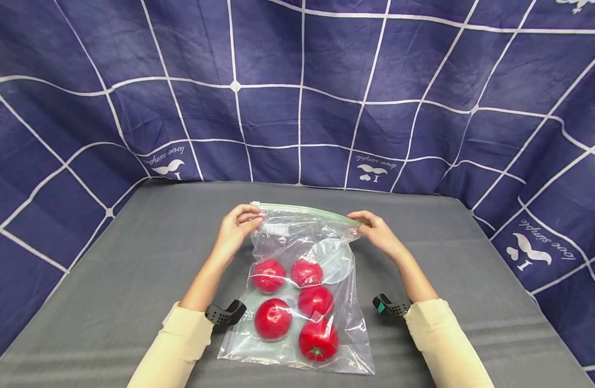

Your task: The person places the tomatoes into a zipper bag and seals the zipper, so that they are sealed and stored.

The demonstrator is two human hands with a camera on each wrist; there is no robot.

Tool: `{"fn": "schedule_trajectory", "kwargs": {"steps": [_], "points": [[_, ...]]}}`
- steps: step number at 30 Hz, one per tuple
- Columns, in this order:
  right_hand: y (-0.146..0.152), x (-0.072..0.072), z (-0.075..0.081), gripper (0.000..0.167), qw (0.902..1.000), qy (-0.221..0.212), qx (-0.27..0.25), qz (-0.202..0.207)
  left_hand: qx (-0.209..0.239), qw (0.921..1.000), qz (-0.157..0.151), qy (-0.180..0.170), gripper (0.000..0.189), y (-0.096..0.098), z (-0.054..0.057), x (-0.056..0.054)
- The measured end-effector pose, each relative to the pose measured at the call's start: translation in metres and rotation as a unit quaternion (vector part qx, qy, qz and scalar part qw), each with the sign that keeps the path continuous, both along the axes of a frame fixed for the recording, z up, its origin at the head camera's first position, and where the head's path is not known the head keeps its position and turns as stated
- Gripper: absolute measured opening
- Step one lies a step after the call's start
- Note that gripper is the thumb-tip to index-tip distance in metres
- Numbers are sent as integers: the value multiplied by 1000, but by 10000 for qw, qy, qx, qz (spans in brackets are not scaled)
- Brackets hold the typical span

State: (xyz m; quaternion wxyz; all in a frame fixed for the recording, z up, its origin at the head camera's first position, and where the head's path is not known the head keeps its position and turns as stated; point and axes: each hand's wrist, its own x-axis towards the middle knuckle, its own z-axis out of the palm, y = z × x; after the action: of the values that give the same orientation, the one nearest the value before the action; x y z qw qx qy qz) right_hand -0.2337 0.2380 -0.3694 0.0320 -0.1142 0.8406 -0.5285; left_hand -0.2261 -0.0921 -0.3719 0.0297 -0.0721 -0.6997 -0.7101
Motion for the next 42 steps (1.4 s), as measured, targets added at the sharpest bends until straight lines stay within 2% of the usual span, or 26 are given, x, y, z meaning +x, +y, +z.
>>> {"fn": "schedule_trajectory", "kwargs": {"steps": [3, 5, 8, 10, 11, 12, 15, 17, 19, 26, 30, 34, 42], "points": [[-9, 3, 18, 34, 9953, 708, 619, -244, 492, 9984, 262, 93, 26, 7, 0, -3], [-18, 4, 29, 32, 9912, 1036, 752, -345, 907, 9950, 346, 217, 27, 10, -4, -5], [-36, 6, 45, 31, 9859, 1410, 821, -359, 1745, 9832, 105, 524, 30, 11, -25, -20], [-50, 6, 54, 32, 9833, 1576, 861, -280, 2097, 9761, -5, 570, 30, 12, -34, -27], [-57, 7, 58, 32, 9821, 1653, 878, -209, 2208, 9737, -8, 567, 31, 13, -35, -27], [-65, 6, 61, 33, 9809, 1713, 916, -133, 2223, 9734, 22, 552, 30, 15, -35, -27], [-89, 3, 68, 35, 9781, 1817, 1000, 152, 2105, 9766, 311, 316, 27, 23, -18, -14], [-106, 0, 72, 36, 9766, 1864, 1005, 377, 2107, 9765, 404, 193, 24, 26, -10, -9], [-121, -4, 75, 37, 9762, 1837, 1003, 573, 2153, 9756, 411, 114, 20, 27, -7, -7], [-159, -19, 71, 37, 9840, 1108, 887, 1078, 2275, 9719, 599, 6, 8, 30, -1, -5], [-168, -23, 67, 29, 9838, 1084, 1020, 1003, 2315, 9694, 812, -111, 3, 34, 6, 0], [-172, -24, 66, 20, 9821, 1158, 1225, 840, 2454, 9647, 928, -225, 7, 37, 8, 1], [-177, -24, 66, 18, 9791, 1244, 1446, 705, 2946, 9464, 1278, 340, 5, 42, 5, 3]]}}
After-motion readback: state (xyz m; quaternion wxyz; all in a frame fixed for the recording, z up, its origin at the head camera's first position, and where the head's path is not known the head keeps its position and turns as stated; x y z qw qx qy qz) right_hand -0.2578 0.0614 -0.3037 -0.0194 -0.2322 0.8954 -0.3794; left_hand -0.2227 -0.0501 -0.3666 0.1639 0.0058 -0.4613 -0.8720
